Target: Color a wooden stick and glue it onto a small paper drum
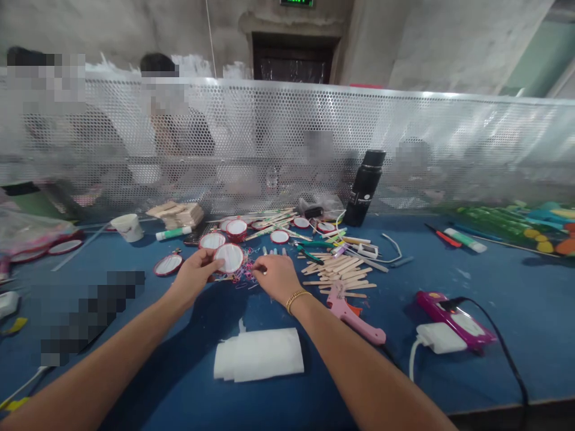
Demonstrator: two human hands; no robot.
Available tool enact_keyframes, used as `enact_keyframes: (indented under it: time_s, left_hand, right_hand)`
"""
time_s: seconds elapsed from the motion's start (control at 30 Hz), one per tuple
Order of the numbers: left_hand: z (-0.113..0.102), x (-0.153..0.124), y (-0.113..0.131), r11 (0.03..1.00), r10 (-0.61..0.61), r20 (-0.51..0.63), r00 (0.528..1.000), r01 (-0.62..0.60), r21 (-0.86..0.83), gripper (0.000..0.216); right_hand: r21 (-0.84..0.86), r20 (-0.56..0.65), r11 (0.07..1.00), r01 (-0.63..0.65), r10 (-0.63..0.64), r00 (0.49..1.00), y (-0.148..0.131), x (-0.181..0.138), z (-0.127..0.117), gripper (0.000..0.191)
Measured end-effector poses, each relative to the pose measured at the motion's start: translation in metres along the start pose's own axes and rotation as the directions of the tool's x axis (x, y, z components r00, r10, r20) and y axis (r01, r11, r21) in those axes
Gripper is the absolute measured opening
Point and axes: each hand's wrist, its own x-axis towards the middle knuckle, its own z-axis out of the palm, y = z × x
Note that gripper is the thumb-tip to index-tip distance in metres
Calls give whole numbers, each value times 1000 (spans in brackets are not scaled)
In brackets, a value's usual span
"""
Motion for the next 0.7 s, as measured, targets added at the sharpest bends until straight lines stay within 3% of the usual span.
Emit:
enact_keyframes:
  time_s: [0.3, 0.7]
  left_hand:
    - [0, 0, -7, 993, 28, 44, 999, -33, 114, 43]
    - [-4, 4, -3, 988, 114, -37, 993, -109, 109, 39]
  right_hand:
    - [126, 30, 990, -70, 67, 997, 6, 0, 2, 13]
    - [-44, 46, 998, -46, 48, 998, -1, -1, -4, 10]
